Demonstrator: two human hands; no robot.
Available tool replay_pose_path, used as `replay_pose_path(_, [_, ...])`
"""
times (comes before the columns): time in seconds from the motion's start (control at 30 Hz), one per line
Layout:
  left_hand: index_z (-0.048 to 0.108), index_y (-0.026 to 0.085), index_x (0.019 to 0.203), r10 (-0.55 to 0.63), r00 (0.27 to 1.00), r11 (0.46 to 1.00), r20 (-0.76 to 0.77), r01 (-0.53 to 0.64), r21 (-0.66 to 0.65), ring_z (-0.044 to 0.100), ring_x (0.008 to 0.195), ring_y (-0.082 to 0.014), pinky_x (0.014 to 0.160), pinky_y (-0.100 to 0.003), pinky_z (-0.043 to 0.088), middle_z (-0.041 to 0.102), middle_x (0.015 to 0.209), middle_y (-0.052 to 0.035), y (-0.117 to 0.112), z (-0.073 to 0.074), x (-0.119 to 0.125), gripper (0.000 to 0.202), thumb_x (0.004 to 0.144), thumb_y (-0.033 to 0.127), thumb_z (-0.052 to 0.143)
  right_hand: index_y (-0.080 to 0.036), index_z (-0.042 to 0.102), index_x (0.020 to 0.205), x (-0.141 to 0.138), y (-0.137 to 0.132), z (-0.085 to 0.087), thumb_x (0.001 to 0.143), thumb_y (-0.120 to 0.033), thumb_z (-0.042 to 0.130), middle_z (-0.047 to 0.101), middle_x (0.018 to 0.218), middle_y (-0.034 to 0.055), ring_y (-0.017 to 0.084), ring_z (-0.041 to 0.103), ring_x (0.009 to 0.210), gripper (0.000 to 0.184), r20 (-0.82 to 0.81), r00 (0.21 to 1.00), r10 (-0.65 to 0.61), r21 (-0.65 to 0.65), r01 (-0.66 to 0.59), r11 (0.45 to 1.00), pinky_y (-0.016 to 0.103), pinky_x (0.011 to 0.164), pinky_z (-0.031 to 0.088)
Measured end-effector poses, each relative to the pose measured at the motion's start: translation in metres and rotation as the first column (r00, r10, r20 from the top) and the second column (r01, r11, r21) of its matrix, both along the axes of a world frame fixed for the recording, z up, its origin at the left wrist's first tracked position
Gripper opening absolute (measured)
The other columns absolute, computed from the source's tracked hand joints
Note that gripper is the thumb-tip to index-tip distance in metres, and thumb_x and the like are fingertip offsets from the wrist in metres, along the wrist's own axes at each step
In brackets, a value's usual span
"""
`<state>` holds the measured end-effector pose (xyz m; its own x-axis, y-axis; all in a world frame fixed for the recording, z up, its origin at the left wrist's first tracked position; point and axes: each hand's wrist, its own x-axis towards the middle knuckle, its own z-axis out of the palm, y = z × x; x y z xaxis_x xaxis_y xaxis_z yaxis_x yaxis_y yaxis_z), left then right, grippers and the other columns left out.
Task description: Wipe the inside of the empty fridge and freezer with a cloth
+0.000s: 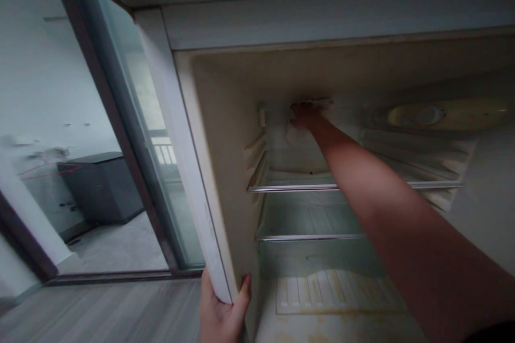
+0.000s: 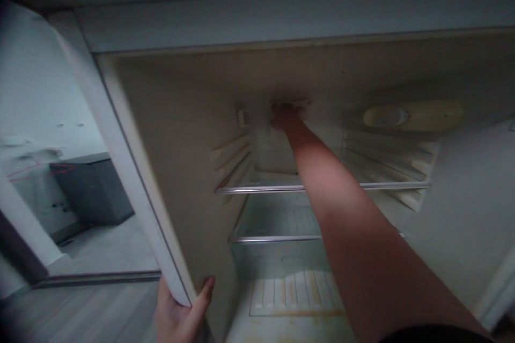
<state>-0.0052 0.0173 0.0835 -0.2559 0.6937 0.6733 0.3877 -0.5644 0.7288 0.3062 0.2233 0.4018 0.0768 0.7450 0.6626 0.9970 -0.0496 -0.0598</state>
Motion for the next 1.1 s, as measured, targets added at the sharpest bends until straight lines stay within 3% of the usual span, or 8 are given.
replay_pose_path(0.1, [0.061, 0.017, 0.113, 0.019, 1.0, 1.0, -0.025, -0.018, 0.003, 0.07, 0.084, -0.0255, 0.075, -0.037, 0.06, 0.071, 0.094, -0.0077, 0.001, 0.0, 0.0, 0.051, 0.074, 0.046, 0.075, -0.017, 0.054, 0.142, 0.055, -0.022, -0.004, 0.086, -0.03, 0.068, 0.049, 0.144, 0.024, 0.047, 0.04, 0.137, 0.059, -0.079, 0.97, -0.23, -0.002, 0.23, 0.973, 0.075, 0.106, 0.03])
replay_pose_path(0.2, [0.062, 0.017, 0.109, 0.037, 0.999, 0.999, -0.024, -0.037, -0.001, 0.069, 0.081, -0.0247, 0.072, -0.036, 0.059, 0.069, 0.091, -0.0063, 0.003, 0.001, 0.0, 0.052, 0.071, 0.049, 0.076, -0.013, 0.057, 0.137, 0.105, -0.052, -0.011, 0.089, -0.029, 0.065, 0.05, 0.139, 0.0249, 0.048, 0.037, 0.139, 0.051, -0.187, 0.911, -0.367, 0.083, 0.387, 0.918, 0.072, 0.109, 0.026])
replay_pose_path(0.33, [0.062, 0.018, 0.102, 0.035, 0.999, 0.999, -0.015, -0.035, 0.009, 0.066, 0.077, -0.0225, 0.068, -0.034, 0.057, 0.065, 0.086, -0.0038, 0.003, 0.006, 0.002, 0.048, 0.07, 0.051, 0.075, -0.009, 0.053, 0.138, 0.121, -0.078, -0.019, 0.089, -0.025, 0.061, 0.051, 0.137, 0.0261, 0.044, 0.041, 0.135, 0.053, -0.129, 0.894, -0.429, 0.177, 0.446, 0.877, 0.065, 0.113, 0.025])
replay_pose_path(0.43, [0.061, 0.018, 0.107, 0.009, 1.0, 1.0, -0.009, -0.009, 0.003, 0.065, 0.08, -0.0223, 0.073, -0.035, 0.057, 0.064, 0.088, -0.0037, -0.001, 0.012, 0.005, 0.05, 0.071, 0.05, 0.074, -0.006, 0.056, 0.133, 0.098, -0.084, -0.023, 0.084, -0.012, 0.058, 0.056, 0.132, 0.0255, 0.038, 0.05, 0.124, 0.049, -0.091, 0.907, -0.41, 0.204, 0.42, 0.884, 0.055, 0.104, 0.039])
replay_pose_path(0.53, [0.059, 0.017, 0.114, -0.042, 0.999, 0.999, 0.007, 0.042, -0.016, 0.065, 0.084, -0.0227, 0.079, -0.036, 0.057, 0.064, 0.092, -0.0041, -0.004, 0.015, 0.006, 0.052, 0.074, 0.047, 0.074, -0.011, 0.057, 0.13, 0.068, -0.087, -0.028, 0.083, -0.003, 0.051, 0.058, 0.131, 0.0218, 0.035, 0.052, 0.122, 0.048, -0.044, 0.936, -0.35, 0.22, 0.351, 0.91, 0.05, 0.097, 0.042])
replay_pose_path(0.73, [0.059, 0.017, 0.118, -0.091, 0.995, 0.995, 0.028, 0.092, -0.025, 0.065, 0.089, -0.0233, 0.084, -0.037, 0.055, 0.064, 0.095, -0.0043, -0.003, 0.012, 0.005, 0.053, 0.075, 0.046, 0.074, -0.018, 0.05, 0.138, 0.0, -0.098, -0.033, 0.091, -0.011, 0.039, 0.053, 0.138, 0.0176, 0.034, 0.043, 0.13, 0.048, 0.208, 0.978, -0.004, 0.268, -0.053, 0.962, 0.052, 0.106, 0.033])
replay_pose_path(0.9, [0.057, 0.016, 0.121, -0.142, 0.988, 0.989, 0.064, 0.145, -0.039, 0.066, 0.091, -0.0234, 0.085, -0.036, 0.055, 0.066, 0.099, -0.0061, -0.002, 0.009, 0.005, 0.056, 0.076, 0.044, 0.075, -0.014, 0.048, 0.135, -0.064, -0.072, -0.027, 0.091, -0.024, 0.046, 0.054, 0.133, 0.0179, 0.028, 0.047, 0.124, 0.046, -0.122, 0.962, 0.244, 0.35, -0.189, 0.918, 0.041, 0.106, 0.039])
replay_pose_path(1.1, [0.056, 0.016, 0.121, -0.198, 0.973, 0.977, 0.12, 0.206, -0.06, 0.068, 0.091, -0.0232, 0.084, -0.035, 0.056, 0.069, 0.1, -0.0076, -0.003, 0.006, 0.005, 0.054, 0.077, 0.043, 0.075, -0.015, 0.052, 0.129, -0.107, 0.006, -0.025, 0.096, -0.029, 0.039, 0.061, 0.129, 0.0153, 0.022, 0.057, 0.118, 0.038, -0.477, 0.665, 0.575, 0.51, -0.323, 0.797, 0.038, 0.102, 0.046])
